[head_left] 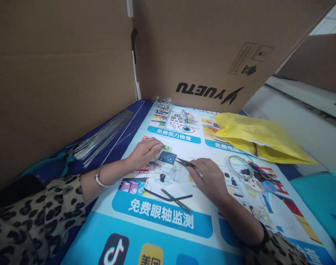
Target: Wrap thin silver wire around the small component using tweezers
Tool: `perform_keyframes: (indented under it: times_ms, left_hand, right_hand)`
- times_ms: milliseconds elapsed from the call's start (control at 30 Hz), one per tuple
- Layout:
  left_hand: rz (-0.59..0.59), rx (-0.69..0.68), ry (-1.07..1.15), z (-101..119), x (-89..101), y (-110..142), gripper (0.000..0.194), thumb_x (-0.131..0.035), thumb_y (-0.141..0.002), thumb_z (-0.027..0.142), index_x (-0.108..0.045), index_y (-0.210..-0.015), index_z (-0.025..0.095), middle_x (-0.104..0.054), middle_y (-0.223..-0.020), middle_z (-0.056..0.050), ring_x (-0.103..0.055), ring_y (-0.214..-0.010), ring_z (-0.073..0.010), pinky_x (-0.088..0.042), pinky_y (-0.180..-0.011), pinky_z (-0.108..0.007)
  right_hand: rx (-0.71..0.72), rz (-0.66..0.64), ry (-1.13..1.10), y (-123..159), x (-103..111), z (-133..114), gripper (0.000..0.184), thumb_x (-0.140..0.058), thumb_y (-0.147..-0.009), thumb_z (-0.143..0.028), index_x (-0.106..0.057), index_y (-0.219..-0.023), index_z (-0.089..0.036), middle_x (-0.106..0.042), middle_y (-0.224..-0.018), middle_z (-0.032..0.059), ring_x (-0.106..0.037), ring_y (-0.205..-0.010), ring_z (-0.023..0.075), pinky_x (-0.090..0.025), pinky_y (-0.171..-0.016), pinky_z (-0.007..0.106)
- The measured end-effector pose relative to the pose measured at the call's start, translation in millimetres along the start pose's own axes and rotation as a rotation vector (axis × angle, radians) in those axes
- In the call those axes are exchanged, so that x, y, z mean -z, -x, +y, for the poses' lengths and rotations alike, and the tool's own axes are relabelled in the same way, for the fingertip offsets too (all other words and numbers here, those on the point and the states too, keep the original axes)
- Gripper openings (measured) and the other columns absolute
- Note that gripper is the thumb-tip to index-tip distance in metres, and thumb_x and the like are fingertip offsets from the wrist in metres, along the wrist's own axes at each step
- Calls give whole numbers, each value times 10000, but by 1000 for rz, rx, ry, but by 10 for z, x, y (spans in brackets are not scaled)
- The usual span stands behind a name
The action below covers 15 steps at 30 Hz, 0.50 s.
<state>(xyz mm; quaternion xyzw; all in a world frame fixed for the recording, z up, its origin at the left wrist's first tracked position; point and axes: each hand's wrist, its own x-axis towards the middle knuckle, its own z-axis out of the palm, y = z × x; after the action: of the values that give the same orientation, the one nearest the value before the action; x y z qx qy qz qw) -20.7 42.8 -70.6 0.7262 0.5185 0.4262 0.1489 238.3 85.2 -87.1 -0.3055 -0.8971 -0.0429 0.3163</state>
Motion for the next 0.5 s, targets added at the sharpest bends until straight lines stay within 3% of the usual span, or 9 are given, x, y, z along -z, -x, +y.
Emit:
perform_keyframes:
  times_ms: [100, 300, 500]
  left_hand:
    - [33, 19, -10, 1, 5, 6, 331, -370, -916, 342, -622, -835, 143, -633, -820, -48, -559, -800, -143, -417, -773, -277]
    - [-9, 58, -33, 51, 19, 24, 325, -396, -905, 344, -617, -787, 137, -607, -737, -29, -551, -712, -126, -419, -675, -243]
    - [95, -72, -84, 97, 77, 66, 238, -439, -891, 278, -615, -827, 131, -635, -776, -45, -577, -733, -117, -434, -702, -229]
  right_hand:
    - [-5, 9, -10, 0, -2, 7, 197, -549, -832, -309, -650, -932, -173, -666, -875, 73, -583, -846, 190, -462, -775, 329]
    - [-6, 0, -13, -13, 7, 3, 204, -543, -834, -310, -653, -924, -163, -671, -866, 78, -590, -839, 192, -471, -772, 330]
    - [-32, -10, -23, -6, -8, 18, 214, -526, -841, -331, -649, -939, -185, -672, -878, 70, -596, -850, 191, -481, -772, 330]
